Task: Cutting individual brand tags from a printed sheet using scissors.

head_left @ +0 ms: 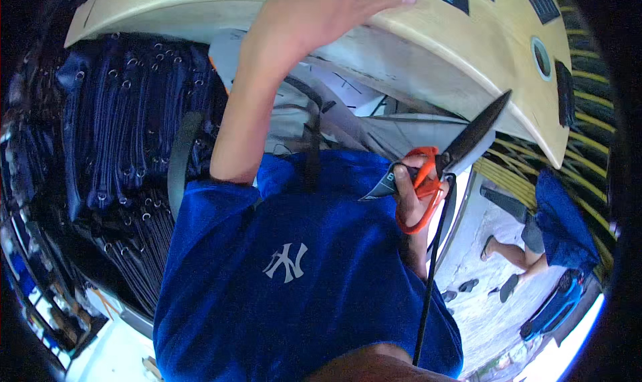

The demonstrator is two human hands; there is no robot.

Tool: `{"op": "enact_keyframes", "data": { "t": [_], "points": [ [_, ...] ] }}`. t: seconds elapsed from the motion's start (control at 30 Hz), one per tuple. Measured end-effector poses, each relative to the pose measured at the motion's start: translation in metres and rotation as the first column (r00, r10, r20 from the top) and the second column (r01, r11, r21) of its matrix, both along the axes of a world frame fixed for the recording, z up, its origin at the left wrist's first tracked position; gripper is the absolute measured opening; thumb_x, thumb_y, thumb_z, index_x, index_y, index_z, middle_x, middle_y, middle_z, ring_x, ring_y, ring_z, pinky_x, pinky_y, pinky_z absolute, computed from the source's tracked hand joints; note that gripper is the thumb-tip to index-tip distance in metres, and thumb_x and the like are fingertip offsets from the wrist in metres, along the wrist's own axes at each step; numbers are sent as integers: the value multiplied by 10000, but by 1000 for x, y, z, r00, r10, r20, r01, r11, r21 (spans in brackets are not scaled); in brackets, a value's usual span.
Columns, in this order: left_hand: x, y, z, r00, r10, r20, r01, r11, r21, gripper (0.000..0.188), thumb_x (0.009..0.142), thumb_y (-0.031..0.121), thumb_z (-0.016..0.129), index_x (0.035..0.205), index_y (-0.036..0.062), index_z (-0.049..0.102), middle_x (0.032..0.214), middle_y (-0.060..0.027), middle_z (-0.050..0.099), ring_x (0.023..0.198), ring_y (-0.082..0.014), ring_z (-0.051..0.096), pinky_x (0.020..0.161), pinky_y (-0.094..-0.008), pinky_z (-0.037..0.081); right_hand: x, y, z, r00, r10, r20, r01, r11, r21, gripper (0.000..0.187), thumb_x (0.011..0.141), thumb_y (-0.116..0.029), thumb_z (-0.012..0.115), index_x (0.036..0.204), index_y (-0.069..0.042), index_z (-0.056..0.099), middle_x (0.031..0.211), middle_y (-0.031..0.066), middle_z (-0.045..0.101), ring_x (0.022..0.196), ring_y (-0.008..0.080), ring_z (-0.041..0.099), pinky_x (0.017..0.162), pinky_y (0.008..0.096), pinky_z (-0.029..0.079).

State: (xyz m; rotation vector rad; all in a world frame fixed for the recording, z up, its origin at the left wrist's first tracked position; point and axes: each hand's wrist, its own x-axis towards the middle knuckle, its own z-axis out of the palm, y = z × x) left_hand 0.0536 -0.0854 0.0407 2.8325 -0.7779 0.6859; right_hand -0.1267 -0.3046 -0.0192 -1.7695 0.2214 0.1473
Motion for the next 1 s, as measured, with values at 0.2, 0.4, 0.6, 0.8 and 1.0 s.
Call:
{"op": "enact_keyframes", "data": {
  "t": [0.2, 0.4, 0.6, 0.8, 1.0],
  "points": [
    [-100, 44, -28, 951, 299, -84, -283, 724, -629, 159, 742, 58, 709, 876, 23, 630, 840, -98, 625, 761, -242, 601, 683, -322, 472, 4, -5, -4, 999, 32, -20, -32, 999, 5, 132, 774, -37, 634, 888, -24, 569, 837, 60, 552, 717, 116, 510, 677, 263, 398],
    [-241, 95, -188, 616, 583, -529, -753, 633, -180, 547, 713, 177, 749, 1163, -15, 503, 1120, -220, 519, 1058, -364, 489, 885, -432, 413, 15, 1, -5, 995, 76, 58, -77, 997, 9, 168, 770, -89, 670, 886, -22, 568, 824, 56, 550, 709, 120, 506, 665, 254, 386],
    [-261, 104, -238, 313, 704, -637, -904, 426, 26, 916, 645, 362, 785, 1312, -86, 347, 1237, -286, 434, 1172, -422, 399, 986, -464, 361, 18, 4, -2, 994, 103, 39, -102, 995, -11, 171, 765, -106, 677, 871, -18, 577, 792, 52, 550, 688, 120, 504, 645, 254, 383],
    [-263, 105, -238, 369, 691, -622, -862, 505, 50, 961, 650, 381, 779, 1320, -118, 303, 1234, -325, 459, 1134, -443, 464, 980, -447, 387, 15, 7, -2, 999, 51, 9, -51, 998, 29, 172, 759, -112, 673, 865, -14, 581, 788, 56, 555, 674, 128, 510, 648, 262, 398],
    [-260, 97, -233, 428, 676, -600, -845, 535, 1, 926, 710, 336, 749, 1344, -117, 247, 1233, -369, 450, 1096, -477, 503, 927, -449, 439, 18, 7, 0, 999, 34, 27, -35, 999, 11, 115, 731, -28, 711, 813, -22, 630, 733, 22, 580, 671, 109, 534, 644, 245, 422]
  ]
}}
